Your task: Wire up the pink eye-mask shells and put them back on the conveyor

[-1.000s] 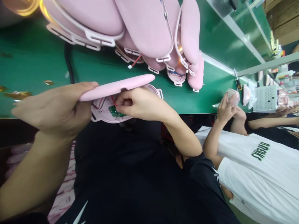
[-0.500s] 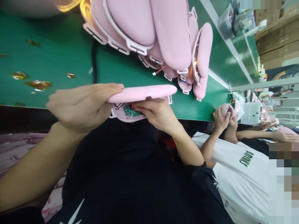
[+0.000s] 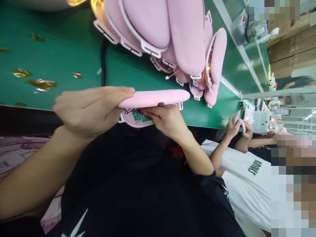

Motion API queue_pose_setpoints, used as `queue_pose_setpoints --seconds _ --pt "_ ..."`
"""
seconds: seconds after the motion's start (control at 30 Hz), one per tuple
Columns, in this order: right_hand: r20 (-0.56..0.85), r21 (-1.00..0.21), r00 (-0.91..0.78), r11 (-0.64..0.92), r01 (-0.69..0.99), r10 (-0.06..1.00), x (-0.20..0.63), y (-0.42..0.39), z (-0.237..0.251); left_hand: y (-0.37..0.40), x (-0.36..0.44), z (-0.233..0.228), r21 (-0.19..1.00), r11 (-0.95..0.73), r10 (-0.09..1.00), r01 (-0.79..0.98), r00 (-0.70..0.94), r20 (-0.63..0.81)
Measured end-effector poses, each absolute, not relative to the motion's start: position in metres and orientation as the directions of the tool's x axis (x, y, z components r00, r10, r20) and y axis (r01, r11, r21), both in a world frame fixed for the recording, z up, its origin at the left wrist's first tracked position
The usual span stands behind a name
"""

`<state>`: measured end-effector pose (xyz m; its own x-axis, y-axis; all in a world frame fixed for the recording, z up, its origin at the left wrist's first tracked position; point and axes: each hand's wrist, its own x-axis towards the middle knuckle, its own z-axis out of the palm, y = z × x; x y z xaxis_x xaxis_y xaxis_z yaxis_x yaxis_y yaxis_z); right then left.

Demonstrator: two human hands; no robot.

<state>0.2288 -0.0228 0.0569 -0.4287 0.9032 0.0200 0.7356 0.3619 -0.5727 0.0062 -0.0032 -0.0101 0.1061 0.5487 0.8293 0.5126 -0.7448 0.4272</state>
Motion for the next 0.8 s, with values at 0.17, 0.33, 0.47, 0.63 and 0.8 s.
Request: queue_pose_setpoints --seconds 0.17,0.33,0.47,0.63,0.8 --pt "0.092 -0.354 -0.541 0.535 0.767 0.836 0.233 -0.037 0.054 -0.003 0.003 -0.011 0.421 -0.743 0.555 0.520 0.127 0.822" --pt "0.208 -0.284 -0.598 0.633 0.720 0.774 0.232 -0.043 0.055 -0.002 0.003 -0.006 0.369 -0.733 0.537 0.571 0.155 0.829" --pt "0.279 -0.554 -0.347 0.445 0.704 0.895 0.210 -0.049 0.056 -0.001 0.004 -0.001 0.303 -0.739 0.479 0.602 0.152 0.864" --pt "0.017 -0.698 -0.206 0.159 0.698 0.978 0.181 -0.047 0.052 -0.003 0.002 -0.006 0.331 -0.700 0.523 0.633 0.139 0.841" --pt "0.142 -0.688 -0.102 0.172 0.705 0.985 0.204 -0.047 0.063 -0.002 0.001 -0.012 0.369 -0.696 0.547 0.616 0.123 0.828"
